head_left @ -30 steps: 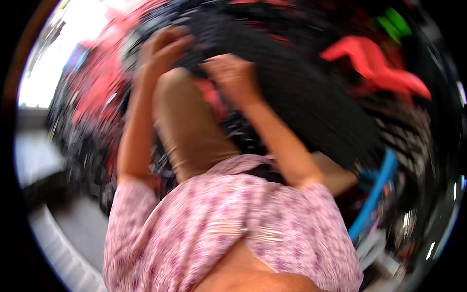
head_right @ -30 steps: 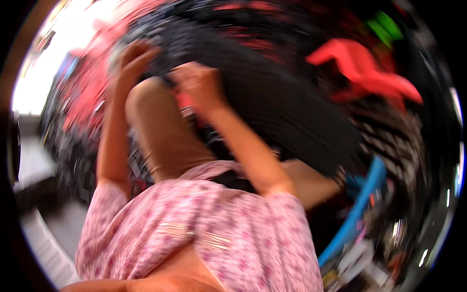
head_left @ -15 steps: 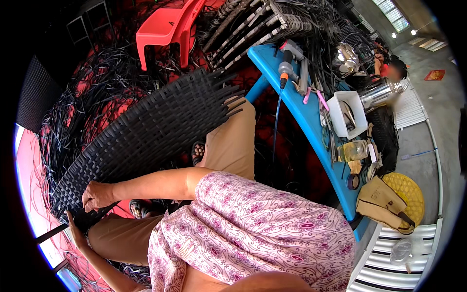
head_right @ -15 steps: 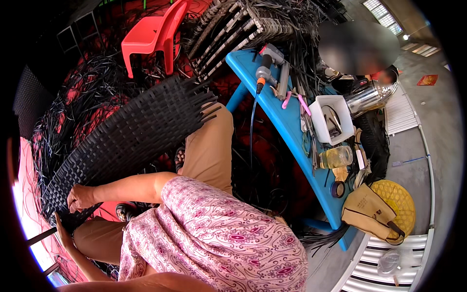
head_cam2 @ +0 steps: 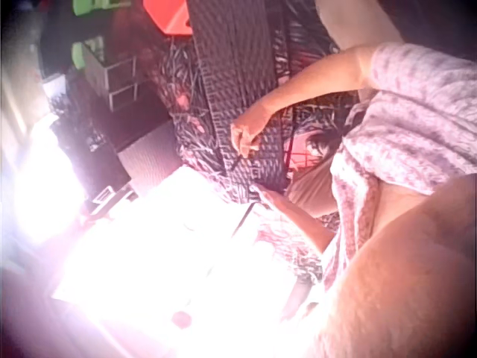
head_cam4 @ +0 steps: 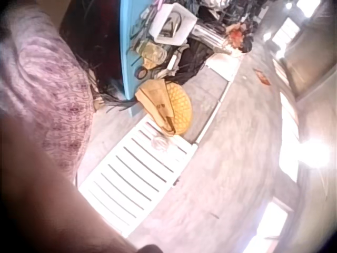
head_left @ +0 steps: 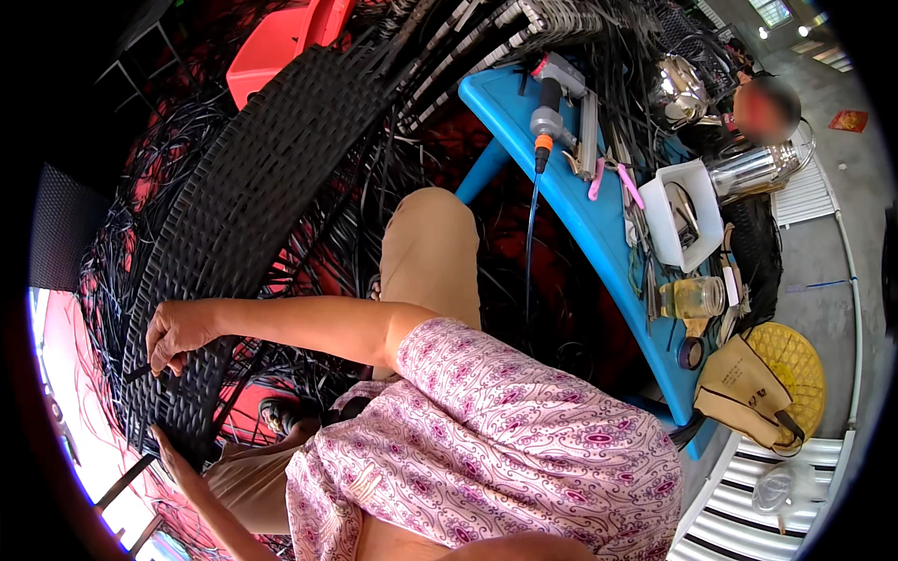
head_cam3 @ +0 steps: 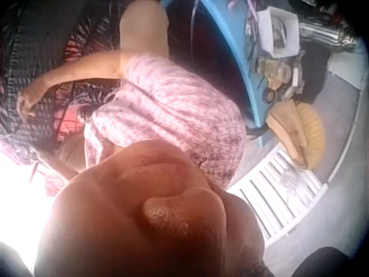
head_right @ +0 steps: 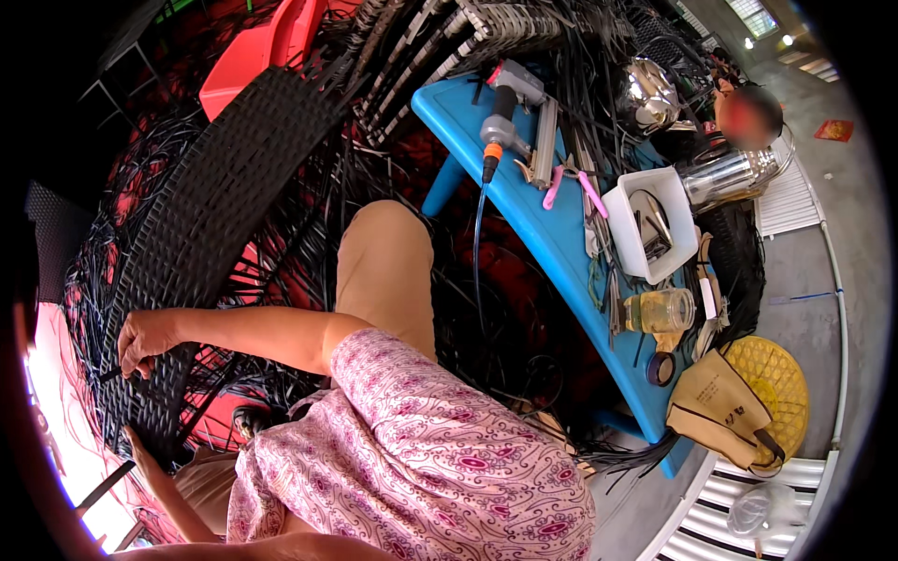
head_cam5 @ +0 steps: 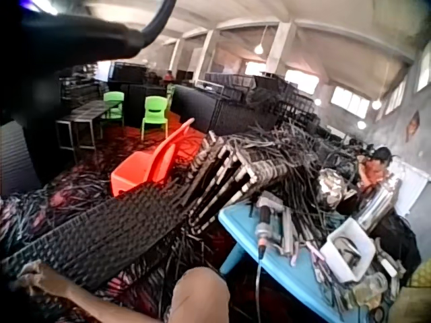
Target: The person weaves black plastic strips into a mat by hand, interlacing strands and trimming excess with scissors. They adjust the mat on their lap and use pliers to pull and tighten the woven sections.
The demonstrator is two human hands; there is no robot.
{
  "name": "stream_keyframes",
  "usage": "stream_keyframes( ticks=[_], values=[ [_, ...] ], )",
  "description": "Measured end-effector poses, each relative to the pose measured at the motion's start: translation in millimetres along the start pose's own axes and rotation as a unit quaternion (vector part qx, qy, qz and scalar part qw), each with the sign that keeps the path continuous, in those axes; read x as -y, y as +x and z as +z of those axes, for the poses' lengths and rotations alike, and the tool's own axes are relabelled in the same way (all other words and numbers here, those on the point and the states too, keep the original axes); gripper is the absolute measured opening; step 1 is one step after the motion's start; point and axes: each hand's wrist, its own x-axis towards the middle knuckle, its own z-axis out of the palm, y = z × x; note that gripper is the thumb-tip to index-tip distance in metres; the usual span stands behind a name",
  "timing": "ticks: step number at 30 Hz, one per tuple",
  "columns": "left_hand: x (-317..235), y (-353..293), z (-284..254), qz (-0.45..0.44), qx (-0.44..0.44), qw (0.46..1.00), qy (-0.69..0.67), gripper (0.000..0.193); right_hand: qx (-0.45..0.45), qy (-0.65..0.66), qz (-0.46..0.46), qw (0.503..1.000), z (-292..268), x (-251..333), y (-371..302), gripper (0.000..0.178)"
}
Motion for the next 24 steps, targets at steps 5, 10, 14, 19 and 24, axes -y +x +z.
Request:
stream_keyframes(
  ticks=[5,10,14,19,24],
  values=[
    [23,-76,66,0.205,-0.311,0.918,0.134,0.064,0.031,0.023,-0.001,0.999,18,-2,-40,0.016],
    [28,-139,94,0.247,-0.346,0.856,0.293,0.063,0.028,0.143,0.015,0.989,27,2,-83,0.019],
    [36,-158,96,0.227,-0.351,0.853,0.312,0.062,0.024,0.160,0.037,0.986,40,5,-92,0.018],
    [32,-148,105,0.227,-0.352,0.850,0.320,0.061,0.024,0.152,0.023,0.988,33,8,-87,0.019],
    [27,-142,96,0.222,-0.352,0.843,0.341,0.059,0.012,0.129,0.030,0.991,33,12,-87,0.016]
  ],
)
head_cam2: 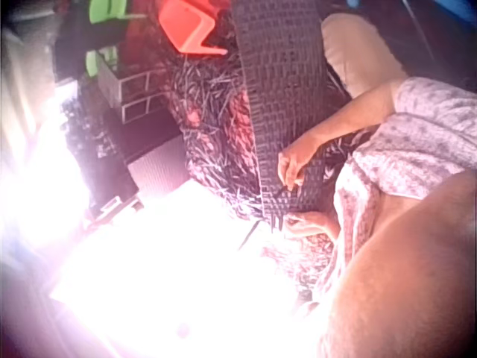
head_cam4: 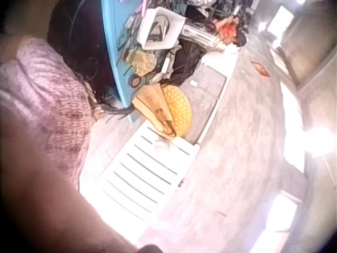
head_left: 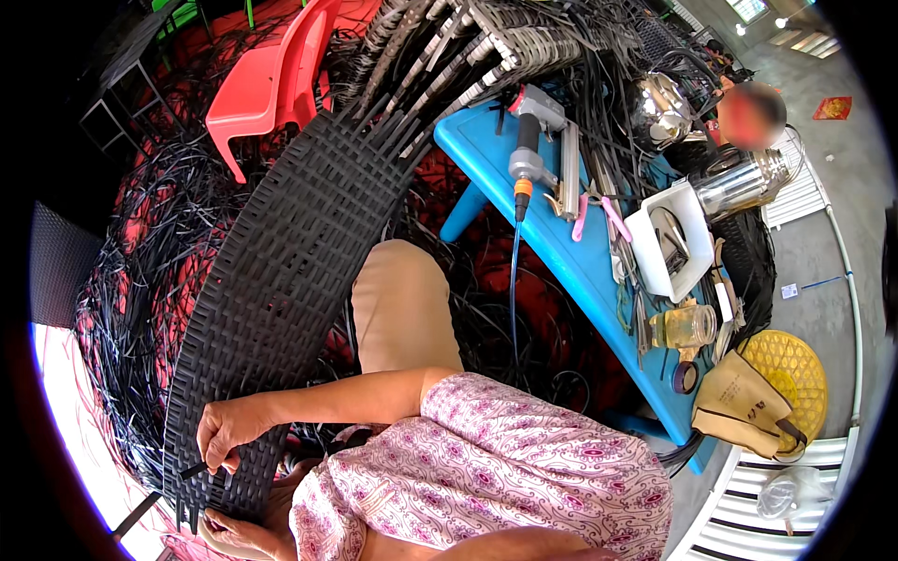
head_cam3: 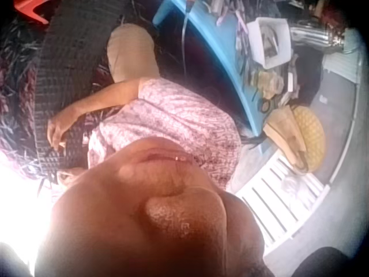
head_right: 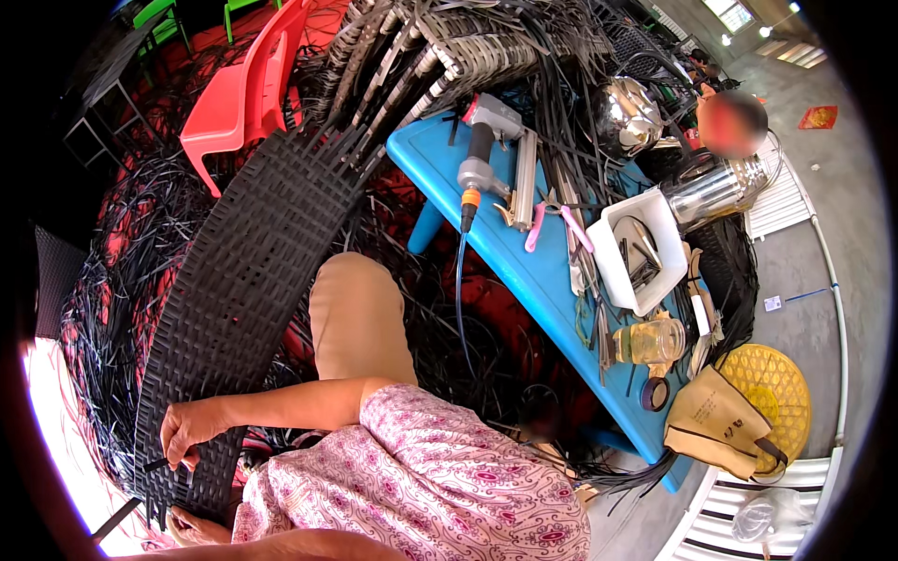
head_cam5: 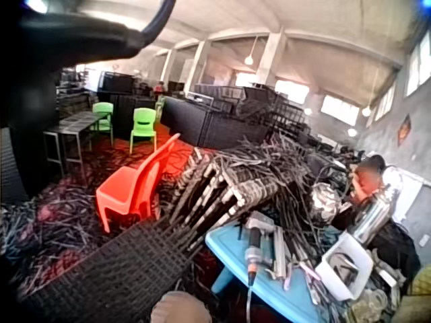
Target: The person weaves black plastic strips into a mat by hand, interlacing strands and trimming excess with scissors. They adjust the mat on their lap and use pliers to pull and tighten the woven sections.
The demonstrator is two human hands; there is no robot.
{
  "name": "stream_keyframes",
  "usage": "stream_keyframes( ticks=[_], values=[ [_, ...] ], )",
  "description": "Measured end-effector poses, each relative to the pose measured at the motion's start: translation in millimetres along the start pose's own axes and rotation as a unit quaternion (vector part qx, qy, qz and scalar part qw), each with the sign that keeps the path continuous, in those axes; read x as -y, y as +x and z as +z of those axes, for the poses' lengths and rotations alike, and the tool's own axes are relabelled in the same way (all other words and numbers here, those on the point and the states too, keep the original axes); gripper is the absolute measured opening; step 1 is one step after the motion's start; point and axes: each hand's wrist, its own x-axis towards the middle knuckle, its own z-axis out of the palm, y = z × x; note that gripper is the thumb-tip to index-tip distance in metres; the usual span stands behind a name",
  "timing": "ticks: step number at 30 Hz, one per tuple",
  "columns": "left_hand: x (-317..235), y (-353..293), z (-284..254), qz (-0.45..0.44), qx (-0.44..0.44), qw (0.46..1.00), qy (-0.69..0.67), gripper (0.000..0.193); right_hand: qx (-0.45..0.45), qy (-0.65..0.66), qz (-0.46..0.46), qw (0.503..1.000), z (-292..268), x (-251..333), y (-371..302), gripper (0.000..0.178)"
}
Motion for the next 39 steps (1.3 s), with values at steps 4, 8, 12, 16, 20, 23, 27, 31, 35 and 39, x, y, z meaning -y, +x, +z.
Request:
stream_keyframes(
  ticks=[4,8,12,16,20,23,27,31,35,39],
  values=[
    [8,6,-4,-0.004,-0.003,1.000,0.027,0.058,0.010,-0.004,0.002,1.000,0,-4,4,0.016],
    [9,25,-7,0.003,0.000,0.999,0.049,0.057,0.012,0.001,0.003,1.000,-2,-4,5,0.016],
    [-2,47,-20,0.033,-0.024,0.996,0.079,0.056,0.011,-0.012,0.011,1.000,-4,-2,5,0.016],
    [-48,60,-55,0.161,-0.116,0.973,0.116,0.055,0.021,-0.013,0.008,1.000,-2,-5,6,0.016],
    [-108,45,-64,0.238,-0.107,0.962,0.075,0.039,0.017,-0.007,0.010,1.000,-1,-5,5,0.017],
    [-106,35,-39,0.277,-0.072,0.957,0.044,0.037,0.013,-0.012,-0.004,1.000,-4,-5,7,0.017],
    [-109,11,-26,0.237,-0.032,0.971,0.007,0.037,0.015,-0.014,-0.001,1.000,-2,-10,7,0.016],
    [-116,-2,-22,0.230,-0.002,0.973,-0.019,0.040,0.016,0.001,-0.005,1.000,-2,-10,6,0.016],
    [-100,-3,-13,0.212,0.028,0.976,-0.051,0.044,0.008,0.010,-0.007,1.000,-2,-9,6,0.017],
    [-106,-10,-8,0.225,0.029,0.972,-0.068,0.052,0.013,0.009,-0.017,1.000,-5,-12,8,0.018]
  ],
)
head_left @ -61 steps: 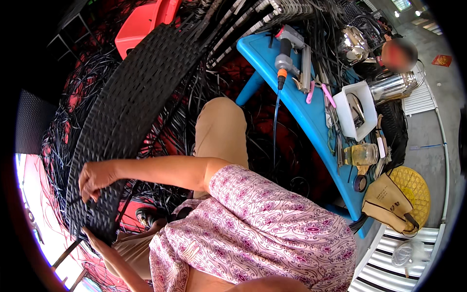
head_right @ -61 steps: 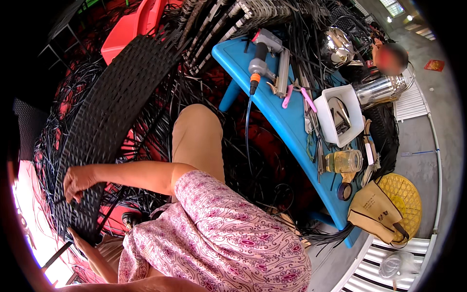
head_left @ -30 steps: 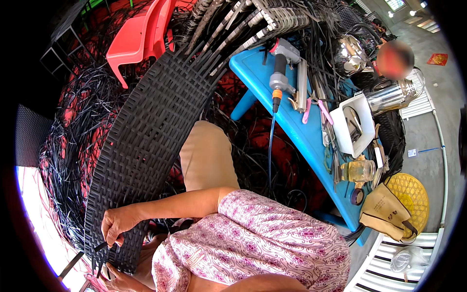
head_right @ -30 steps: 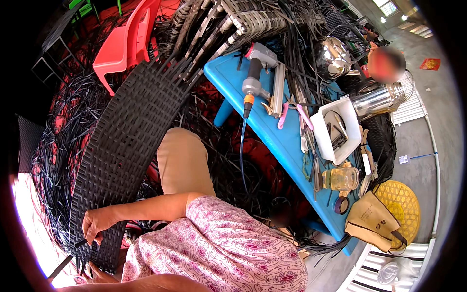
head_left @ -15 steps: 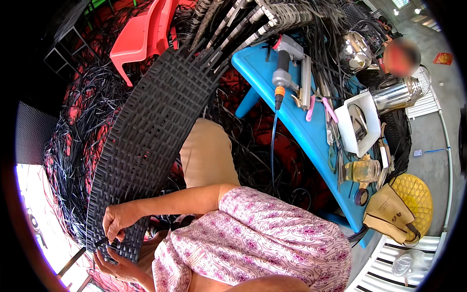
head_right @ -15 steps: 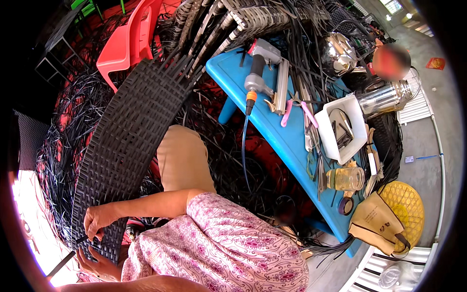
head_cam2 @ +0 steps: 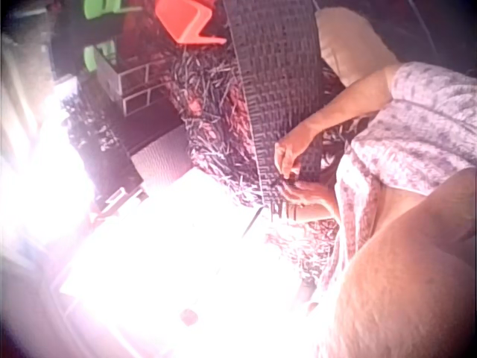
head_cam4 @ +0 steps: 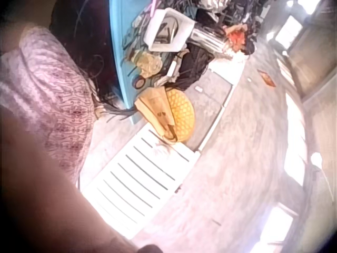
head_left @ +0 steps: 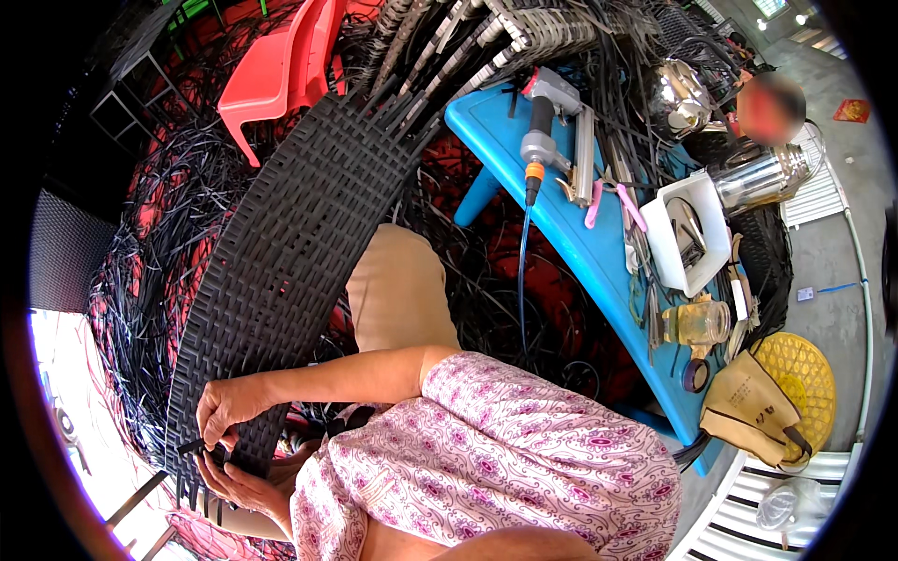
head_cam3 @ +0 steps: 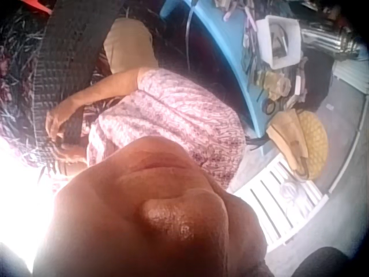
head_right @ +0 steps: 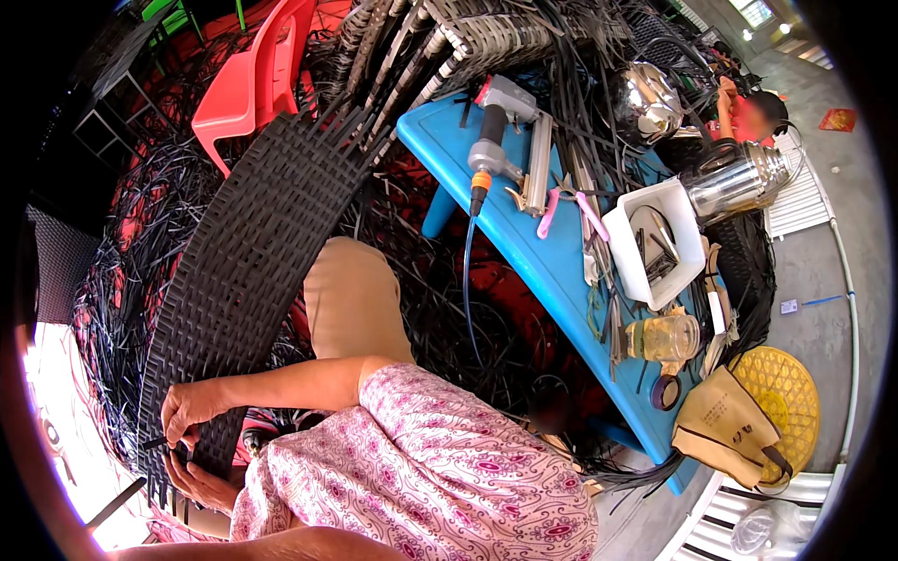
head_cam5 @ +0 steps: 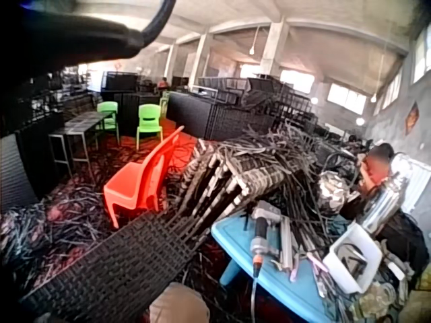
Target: The person weaves black plastic strips into a mat by hand, interlacing strands and trimming excess with scissors. They adjust the mat on their lap and use pliers to pull and tighten the woven sections.
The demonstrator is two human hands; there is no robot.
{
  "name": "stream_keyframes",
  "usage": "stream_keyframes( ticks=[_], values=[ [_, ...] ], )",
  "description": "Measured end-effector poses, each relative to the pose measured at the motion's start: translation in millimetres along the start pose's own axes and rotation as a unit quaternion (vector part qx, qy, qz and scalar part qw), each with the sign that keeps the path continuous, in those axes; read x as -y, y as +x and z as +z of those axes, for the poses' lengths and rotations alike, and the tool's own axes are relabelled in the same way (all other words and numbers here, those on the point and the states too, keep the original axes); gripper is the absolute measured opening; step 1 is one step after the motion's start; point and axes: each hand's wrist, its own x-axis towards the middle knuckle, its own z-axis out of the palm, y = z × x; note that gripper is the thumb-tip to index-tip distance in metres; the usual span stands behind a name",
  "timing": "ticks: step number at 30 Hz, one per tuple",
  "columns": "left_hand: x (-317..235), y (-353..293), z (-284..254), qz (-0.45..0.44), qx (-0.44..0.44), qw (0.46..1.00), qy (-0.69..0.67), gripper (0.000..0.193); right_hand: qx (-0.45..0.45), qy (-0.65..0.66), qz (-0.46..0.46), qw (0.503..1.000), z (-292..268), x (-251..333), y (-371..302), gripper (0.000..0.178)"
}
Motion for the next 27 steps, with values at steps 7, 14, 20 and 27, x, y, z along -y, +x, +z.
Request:
stream_keyframes(
  ticks=[7,14,20,27],
  values=[
    [13,-7,13,0.007,-0.011,0.996,0.092,0.060,-0.008,0.003,0.009,1.000,4,3,-2,0.019],
    [8,-7,11,0.013,-0.009,0.996,0.089,0.049,-0.003,0.000,0.000,1.000,2,1,-1,0.020],
    [0,-5,6,0.024,-0.001,0.995,0.096,0.044,-0.006,0.007,-0.002,1.000,2,0,-3,0.020],
    [1,-6,8,0.027,-0.004,0.994,0.103,0.045,-0.008,0.002,0.001,1.000,3,2,-3,0.021]
  ],
)
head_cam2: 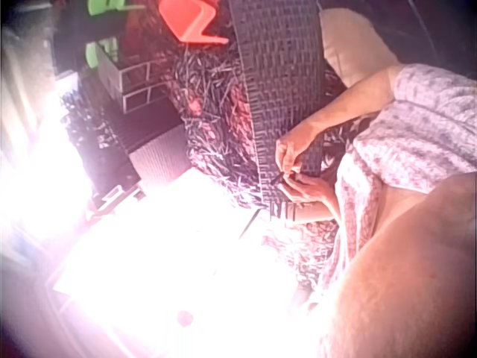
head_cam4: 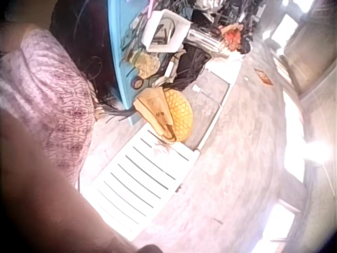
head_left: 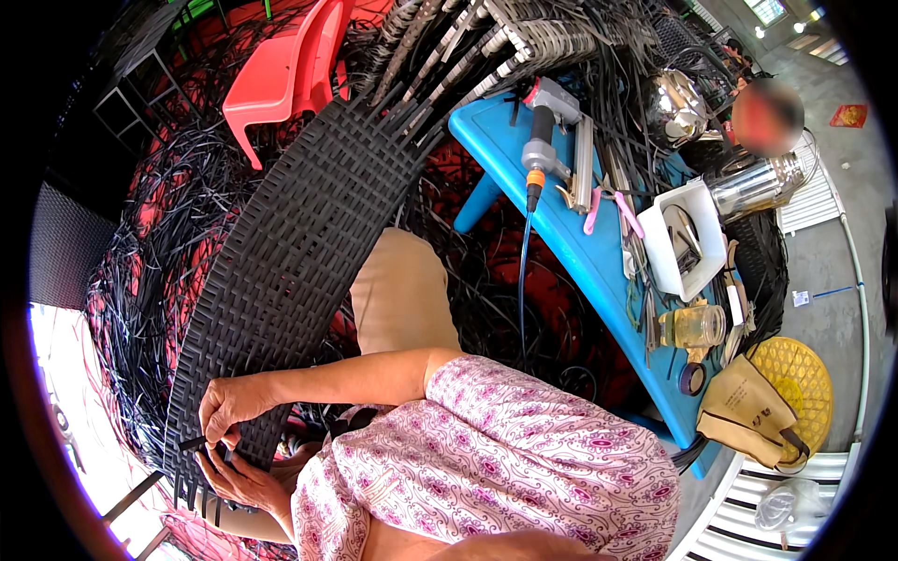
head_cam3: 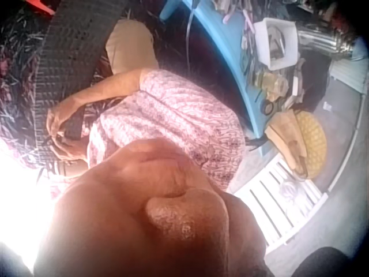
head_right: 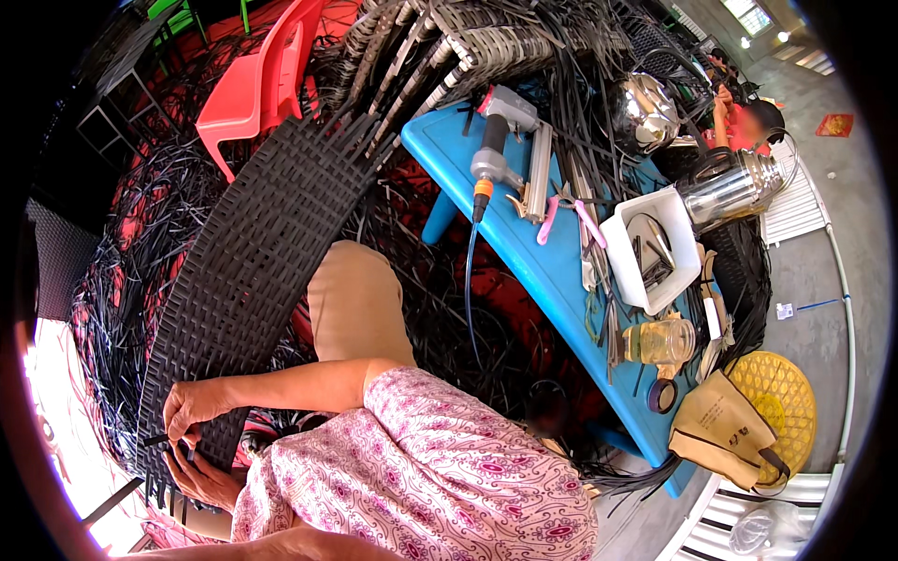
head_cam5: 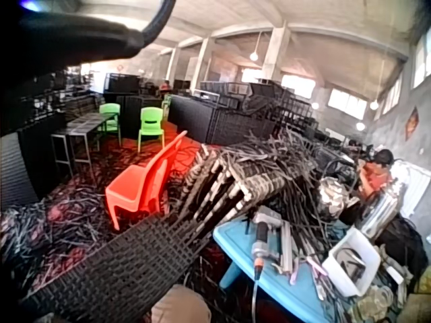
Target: The person weaves black plastic strips into a mat by hand, interlacing strands and trimming excess with scissors. They adjust the mat on their lap and use pliers to pull and tighten the woven sections.
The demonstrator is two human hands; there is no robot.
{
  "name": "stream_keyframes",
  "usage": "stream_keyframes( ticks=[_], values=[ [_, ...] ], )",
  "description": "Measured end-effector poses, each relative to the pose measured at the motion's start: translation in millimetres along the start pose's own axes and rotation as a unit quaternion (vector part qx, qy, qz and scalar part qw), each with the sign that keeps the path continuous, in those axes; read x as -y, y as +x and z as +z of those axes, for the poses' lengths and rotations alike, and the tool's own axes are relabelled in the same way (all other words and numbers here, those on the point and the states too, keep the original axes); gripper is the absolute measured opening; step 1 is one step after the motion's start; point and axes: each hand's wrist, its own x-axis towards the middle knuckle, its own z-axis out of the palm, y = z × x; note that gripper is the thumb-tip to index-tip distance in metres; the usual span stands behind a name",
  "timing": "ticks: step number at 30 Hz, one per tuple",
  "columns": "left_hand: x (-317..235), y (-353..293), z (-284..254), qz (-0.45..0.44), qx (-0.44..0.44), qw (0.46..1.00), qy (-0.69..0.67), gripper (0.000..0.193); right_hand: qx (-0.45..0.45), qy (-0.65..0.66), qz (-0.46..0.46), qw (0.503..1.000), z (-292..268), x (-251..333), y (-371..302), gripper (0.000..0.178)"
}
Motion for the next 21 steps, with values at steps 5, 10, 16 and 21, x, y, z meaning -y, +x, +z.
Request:
stream_keyframes(
  ticks=[5,10,16,21],
  values=[
    [1.2,-1.6,1.0,0.002,-0.003,1.000,0.011,0.046,-0.001,0.007,0.001,1.000,0.9,-0.6,-1.1,0.021],
    [4.7,-2.9,2.9,-0.003,-0.009,1.000,-0.001,0.046,0.002,0.003,0.004,1.000,0.8,1.0,-1.5,0.021],
    [4.6,-3.0,1.3,0.003,0.000,1.000,0.006,0.044,0.001,0.013,0.002,1.000,1.3,-0.7,-1.7,0.020],
    [1.0,-2.1,-1.7,0.007,-0.003,1.000,-0.009,0.043,-0.001,0.008,0.002,1.000,1.3,-0.4,-2.8,0.020]
  ],
)
